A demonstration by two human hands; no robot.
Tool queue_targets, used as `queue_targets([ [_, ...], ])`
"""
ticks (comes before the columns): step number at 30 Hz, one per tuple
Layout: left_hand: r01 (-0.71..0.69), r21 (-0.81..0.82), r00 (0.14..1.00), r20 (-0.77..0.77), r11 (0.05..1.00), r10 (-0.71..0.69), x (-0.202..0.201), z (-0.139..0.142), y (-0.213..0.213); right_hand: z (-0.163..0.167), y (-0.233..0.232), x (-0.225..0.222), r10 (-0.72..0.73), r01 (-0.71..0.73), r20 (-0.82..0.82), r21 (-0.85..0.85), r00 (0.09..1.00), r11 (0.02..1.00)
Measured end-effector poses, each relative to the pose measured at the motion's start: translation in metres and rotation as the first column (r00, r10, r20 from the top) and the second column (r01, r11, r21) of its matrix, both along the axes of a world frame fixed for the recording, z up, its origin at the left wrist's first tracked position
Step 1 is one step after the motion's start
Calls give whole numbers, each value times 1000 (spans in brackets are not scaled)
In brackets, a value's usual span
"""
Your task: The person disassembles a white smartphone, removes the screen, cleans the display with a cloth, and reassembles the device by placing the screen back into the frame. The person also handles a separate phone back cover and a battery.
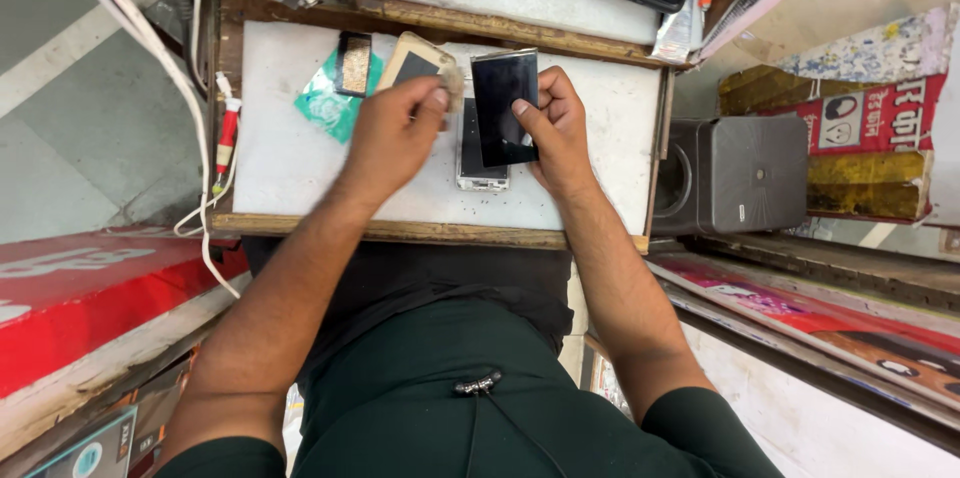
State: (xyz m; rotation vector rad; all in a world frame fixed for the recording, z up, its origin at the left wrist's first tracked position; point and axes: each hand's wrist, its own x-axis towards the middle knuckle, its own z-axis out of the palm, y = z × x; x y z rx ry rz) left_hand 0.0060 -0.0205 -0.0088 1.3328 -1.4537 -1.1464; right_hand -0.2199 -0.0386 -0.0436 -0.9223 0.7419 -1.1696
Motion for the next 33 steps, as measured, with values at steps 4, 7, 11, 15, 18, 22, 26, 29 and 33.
queue_targets([
  [4, 7, -33, 1000, 27, 999, -6, -16, 5, 0, -2, 2, 3, -17, 17, 5, -70, 1000, 997],
  [7, -22, 38, 1000, 13, 999, 21, -23, 12, -7, -1, 3, 2, -5, 6, 24, -44, 1000, 999],
  [11, -52, 0, 999, 16, 999, 52, -35, 15, -19, 1, 5, 5, -16, 19, -67, 44, 998, 999],
  [15, -36, -96, 999, -42, 995, 33, -51, 10, -29, -2, 6, 7, -105, 110, -132, 32, 986, 993],
  [18, -32, -169, 999, -17, 985, 30, -62, 6, -29, -6, 8, 3, -178, 169, -159, -69, 971, 983],
  [22, -32, -146, 998, 46, 989, 39, -73, -2, -7, -7, 7, -3, -272, 267, -72, -69, 960, 961],
  [26, 20, -176, 995, 96, 984, -3, -70, -4, 27, -6, 4, -7, -318, 318, 9, -8, 948, 948],
  [29, 23, -204, 996, 94, 979, -3, -63, -2, 29, -6, 5, -4, -305, 303, 26, 57, 952, 951],
  [33, -55, -360, 996, 42, 931, 75, -64, 4, -13, -6, 9, 5, -202, 192, -150, -79, 968, 978],
])
